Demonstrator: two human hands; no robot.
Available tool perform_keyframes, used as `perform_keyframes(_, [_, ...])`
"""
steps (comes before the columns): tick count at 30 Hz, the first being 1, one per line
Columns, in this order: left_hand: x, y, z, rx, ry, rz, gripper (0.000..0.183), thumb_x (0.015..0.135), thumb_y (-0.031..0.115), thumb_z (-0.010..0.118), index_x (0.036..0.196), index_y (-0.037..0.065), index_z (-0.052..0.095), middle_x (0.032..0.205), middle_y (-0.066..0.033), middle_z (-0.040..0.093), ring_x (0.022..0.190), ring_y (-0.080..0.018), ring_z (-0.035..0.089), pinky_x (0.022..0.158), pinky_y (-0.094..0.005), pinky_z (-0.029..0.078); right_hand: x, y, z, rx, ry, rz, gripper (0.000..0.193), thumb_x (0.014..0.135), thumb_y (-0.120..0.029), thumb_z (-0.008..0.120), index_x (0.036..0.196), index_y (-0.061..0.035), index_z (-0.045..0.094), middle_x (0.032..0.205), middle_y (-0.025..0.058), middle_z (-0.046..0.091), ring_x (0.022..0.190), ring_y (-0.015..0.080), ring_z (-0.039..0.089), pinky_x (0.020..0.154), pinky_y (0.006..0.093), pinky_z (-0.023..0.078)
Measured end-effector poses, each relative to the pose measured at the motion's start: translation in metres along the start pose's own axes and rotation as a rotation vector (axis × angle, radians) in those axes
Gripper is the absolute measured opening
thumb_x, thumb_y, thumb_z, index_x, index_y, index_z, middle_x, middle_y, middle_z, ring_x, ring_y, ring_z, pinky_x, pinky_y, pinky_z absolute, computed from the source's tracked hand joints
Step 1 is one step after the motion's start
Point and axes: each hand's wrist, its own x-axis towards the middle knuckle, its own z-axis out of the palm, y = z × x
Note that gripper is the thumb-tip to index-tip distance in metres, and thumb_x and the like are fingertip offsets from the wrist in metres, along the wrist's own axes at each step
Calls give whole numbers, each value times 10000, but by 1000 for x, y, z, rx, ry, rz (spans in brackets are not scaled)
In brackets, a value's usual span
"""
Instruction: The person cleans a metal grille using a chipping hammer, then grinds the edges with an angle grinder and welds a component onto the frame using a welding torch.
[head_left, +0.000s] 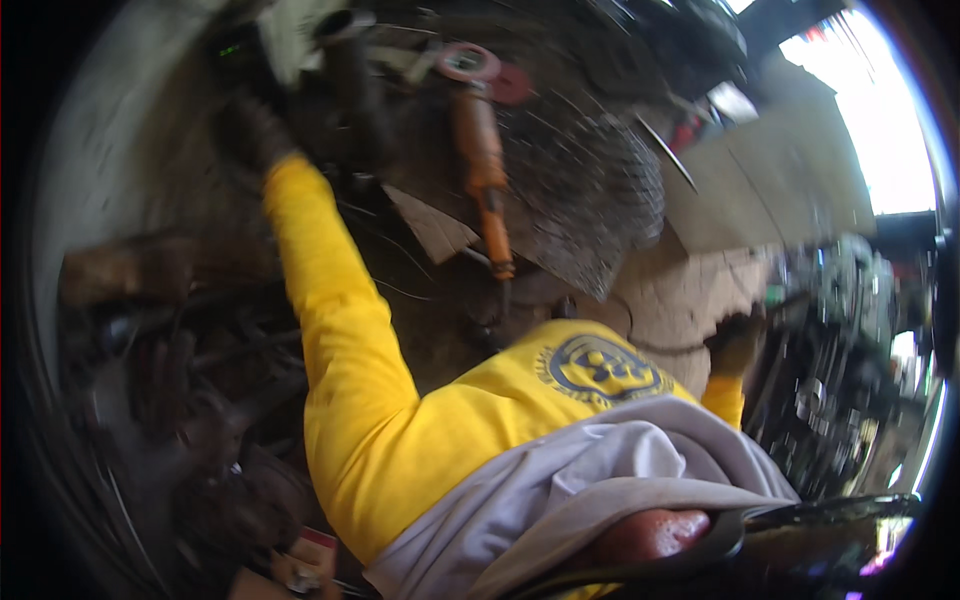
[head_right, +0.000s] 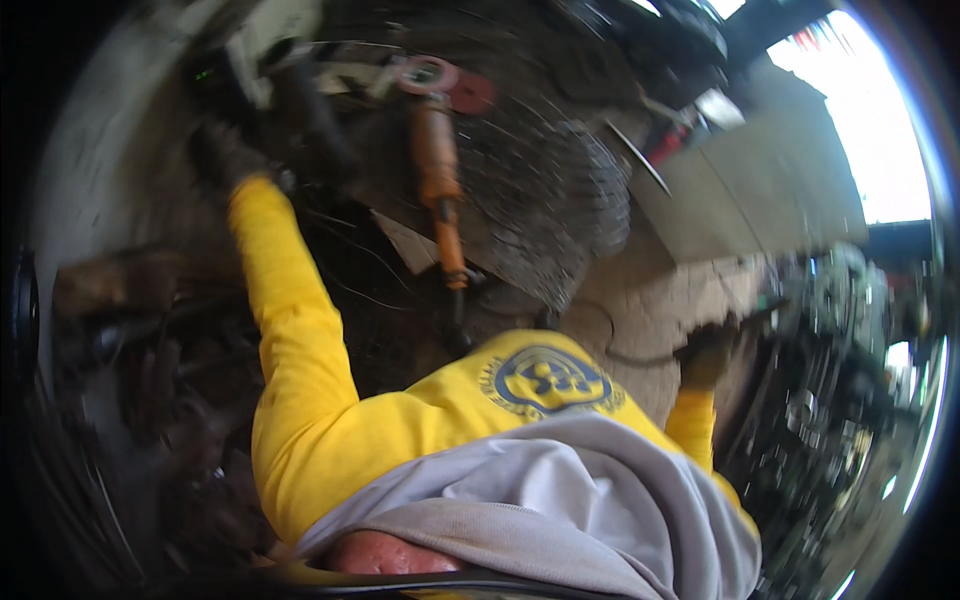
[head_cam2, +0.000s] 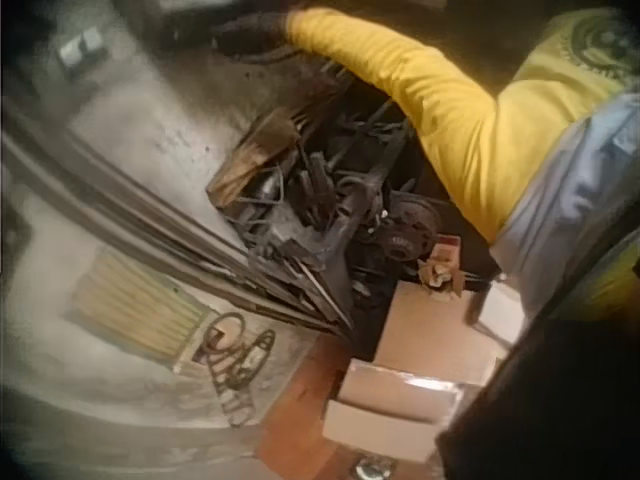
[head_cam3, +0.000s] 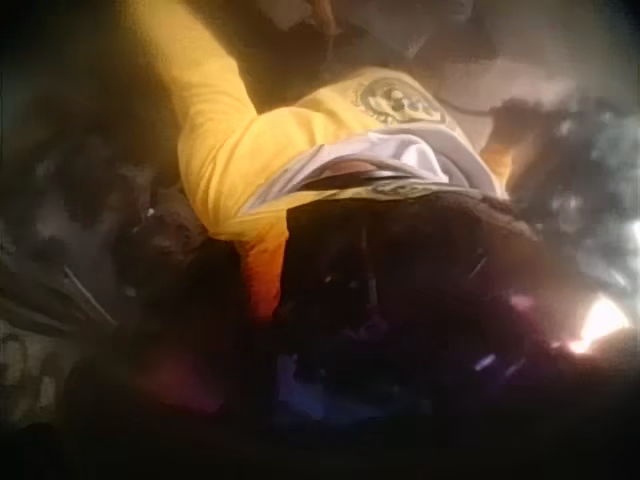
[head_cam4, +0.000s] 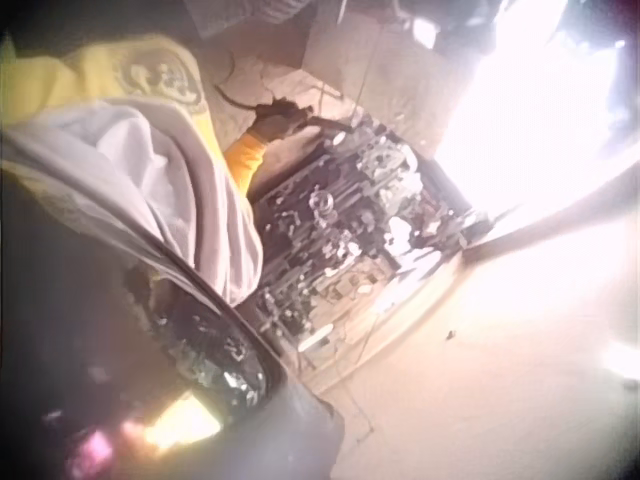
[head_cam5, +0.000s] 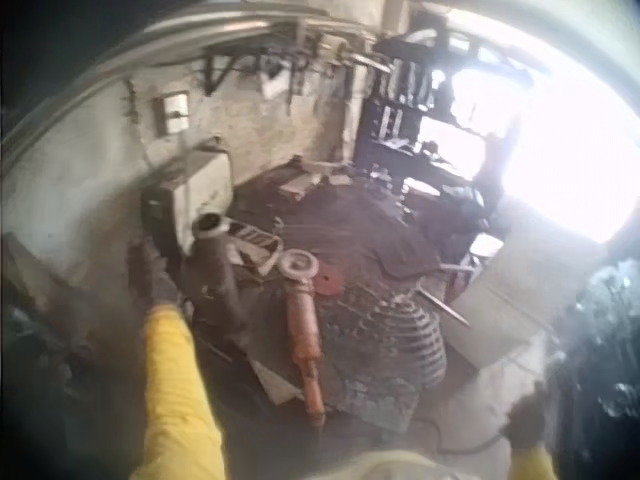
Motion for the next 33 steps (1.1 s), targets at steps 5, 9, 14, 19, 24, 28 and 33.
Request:
perform_keyframes(5, [-168,50,-63,-375,56,493,344,953,306,444,990,-5,585,1049,-165,617,950,-285,627,841,-402,506,55,10,13,137,-148,-322,480,990,-429,413,1287,-59,487,744,19,549,632,149,547,578,337,516])
perform_keyframes(9, [-334,98,-67,-392,-657,434,162,922,97,589,1056,8,568,983,-118,627,858,-200,648,745,-341,540,87,2,-2,174,-234,-398,336,996,-313,509,1195,-42,507,816,90,610,682,200,612,636,372,561])
perform_keyframes(14, [-452,130,-50,-837,-1071,-680,375,942,300,616,1205,40,556,1102,-135,644,946,-234,661,802,-400,576,139,-3,-10,292,-430,-389,353,998,-301,523,1230,-37,487,934,128,633,758,242,637,666,405,574])
perform_keyframes(19, [-504,172,6,-1488,-671,-1115,417,946,321,605,1302,115,536,1217,-100,633,1067,-292,634,940,-496,523,215,-11,-31,365,-713,-263,406,987,-281,540,1289,-23,457,984,147,634,780,238,650,671,397,581])
perform_keyframes(24, [-508,195,63,-1514,-419,-819,477,927,393,601,1330,149,527,1314,-108,586,1190,-310,570,996,-526,487,276,-20,-61,230,-799,-177,453,967,-300,580,1296,-15,456,958,120,621,760,209,646,660,360,578])
perform_keyframes(28, [-505,198,68,-1236,-223,-700,573,887,533,566,1347,195,521,1373,-134,532,1242,-379,508,973,-669,418,299,-30,-71,203,-904,-162,478,957,-316,599,1293,-8,458,940,105,613,740,202,642,644,344,572])
perform_keyframes(33, [-495,231,48,-1575,-634,-782,595,939,562,411,1366,159,508,1377,-178,519,1251,-435,481,999,-664,388,319,-33,-82,227,-932,-126,497,950,-333,608,1293,-7,455,932,107,614,726,201,638,631,347,570])
